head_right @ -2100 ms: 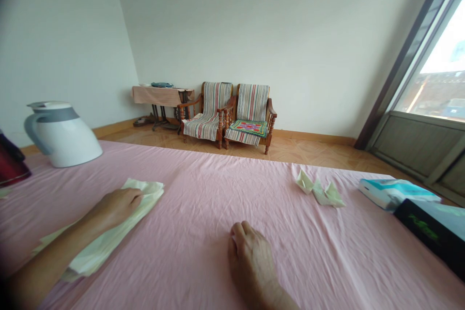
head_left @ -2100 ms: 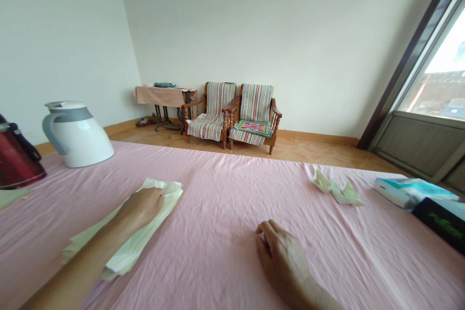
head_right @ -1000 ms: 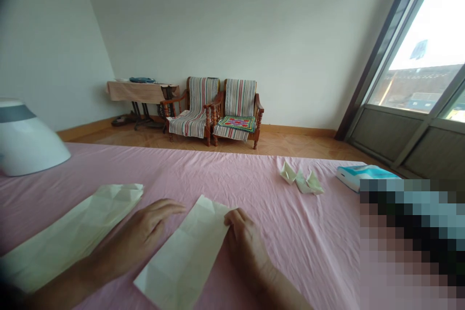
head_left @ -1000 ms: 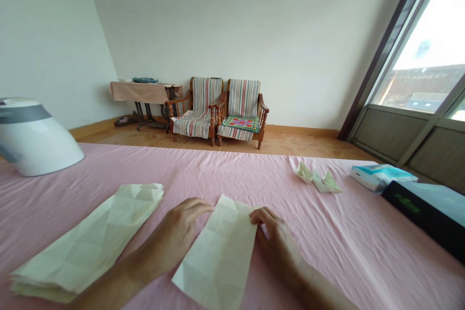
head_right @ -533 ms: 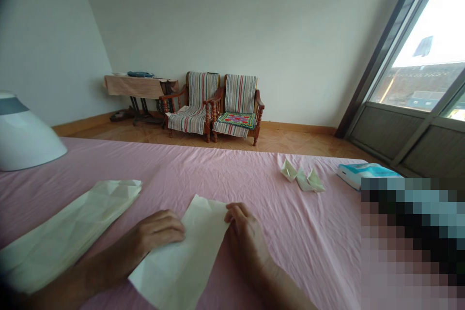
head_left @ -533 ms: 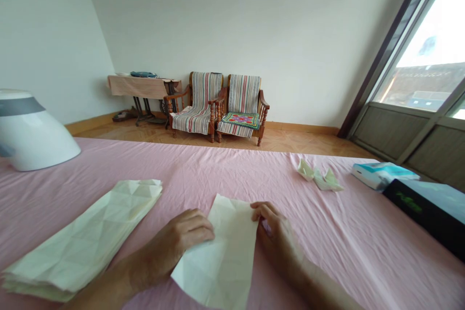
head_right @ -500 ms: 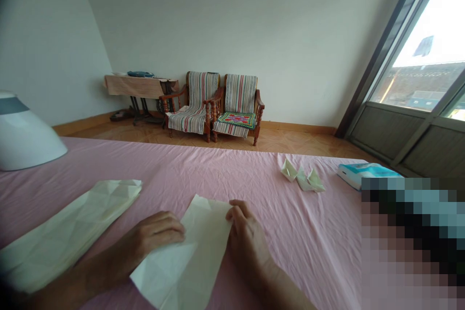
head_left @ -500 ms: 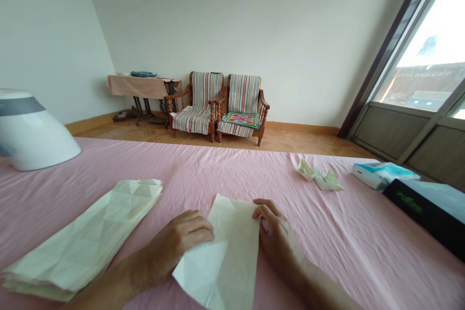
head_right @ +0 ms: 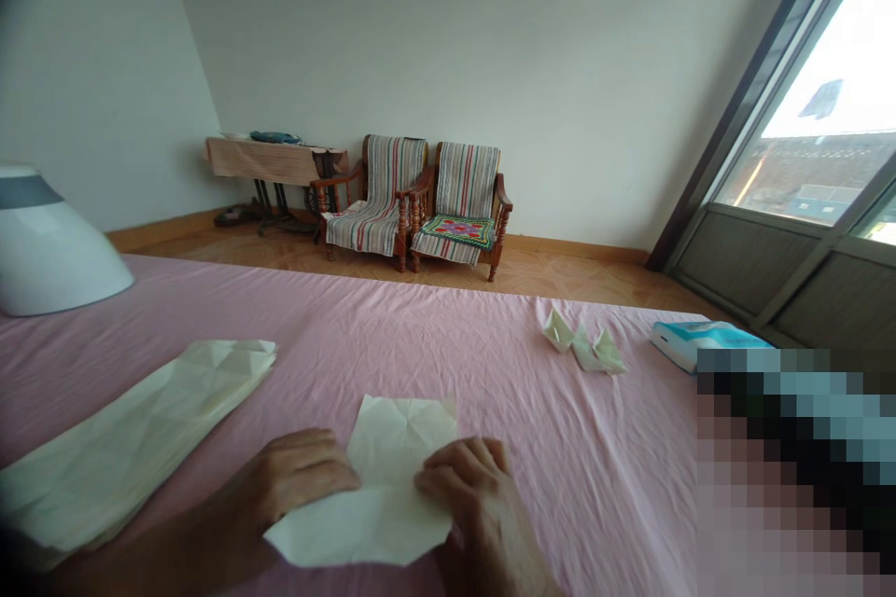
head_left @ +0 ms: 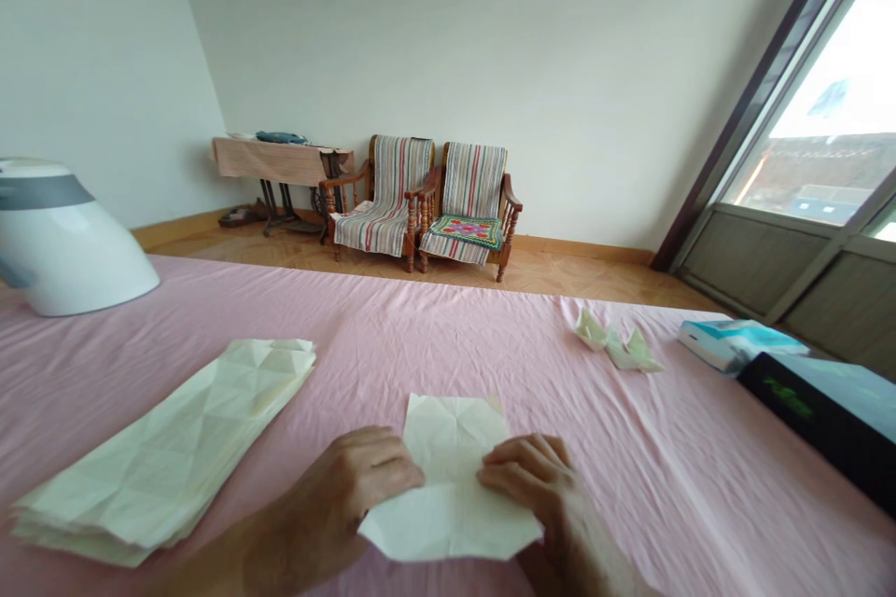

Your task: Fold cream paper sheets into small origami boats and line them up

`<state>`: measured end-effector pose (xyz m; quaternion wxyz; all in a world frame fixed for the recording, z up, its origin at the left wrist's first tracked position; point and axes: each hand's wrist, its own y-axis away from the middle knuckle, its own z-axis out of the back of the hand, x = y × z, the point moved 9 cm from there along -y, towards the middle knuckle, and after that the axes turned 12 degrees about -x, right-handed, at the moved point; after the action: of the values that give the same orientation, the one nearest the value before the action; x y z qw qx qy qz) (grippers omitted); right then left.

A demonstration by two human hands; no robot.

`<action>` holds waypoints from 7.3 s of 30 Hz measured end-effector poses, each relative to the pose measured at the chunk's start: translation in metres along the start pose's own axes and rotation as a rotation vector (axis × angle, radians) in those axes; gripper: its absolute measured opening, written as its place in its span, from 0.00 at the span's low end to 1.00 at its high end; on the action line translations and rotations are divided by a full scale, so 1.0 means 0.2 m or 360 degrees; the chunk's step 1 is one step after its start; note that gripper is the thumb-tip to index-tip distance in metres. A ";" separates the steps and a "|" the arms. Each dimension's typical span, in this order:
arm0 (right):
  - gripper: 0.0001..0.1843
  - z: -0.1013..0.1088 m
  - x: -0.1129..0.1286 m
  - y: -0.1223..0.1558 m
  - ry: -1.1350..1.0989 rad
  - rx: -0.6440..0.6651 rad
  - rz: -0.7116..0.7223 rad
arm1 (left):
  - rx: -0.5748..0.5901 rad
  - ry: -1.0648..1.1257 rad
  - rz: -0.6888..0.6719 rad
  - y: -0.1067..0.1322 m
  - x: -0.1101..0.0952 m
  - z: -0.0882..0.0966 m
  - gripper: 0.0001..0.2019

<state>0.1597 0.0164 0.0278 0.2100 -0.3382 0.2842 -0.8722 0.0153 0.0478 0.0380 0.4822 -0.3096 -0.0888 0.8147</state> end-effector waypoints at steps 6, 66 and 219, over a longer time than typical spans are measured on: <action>0.09 -0.01 -0.19 0.08 -0.0327 -0.0219 -0.0673 | -0.0102 0.0212 0.0365 0.04 0.06 -0.05 0.09; 0.05 -0.04 -0.09 0.07 0.0043 0.0078 0.0065 | -0.0187 0.0159 0.0199 0.01 0.02 -0.03 0.06; 0.33 -0.15 -0.15 0.03 0.1087 0.0007 0.0175 | -0.0225 -0.0567 -0.0004 0.00 -0.03 -0.10 0.07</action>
<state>0.1598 0.0404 -0.0090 0.1502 -0.0106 0.3539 -0.9231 0.0290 0.0407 0.0247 0.4368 -0.1934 -0.2302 0.8478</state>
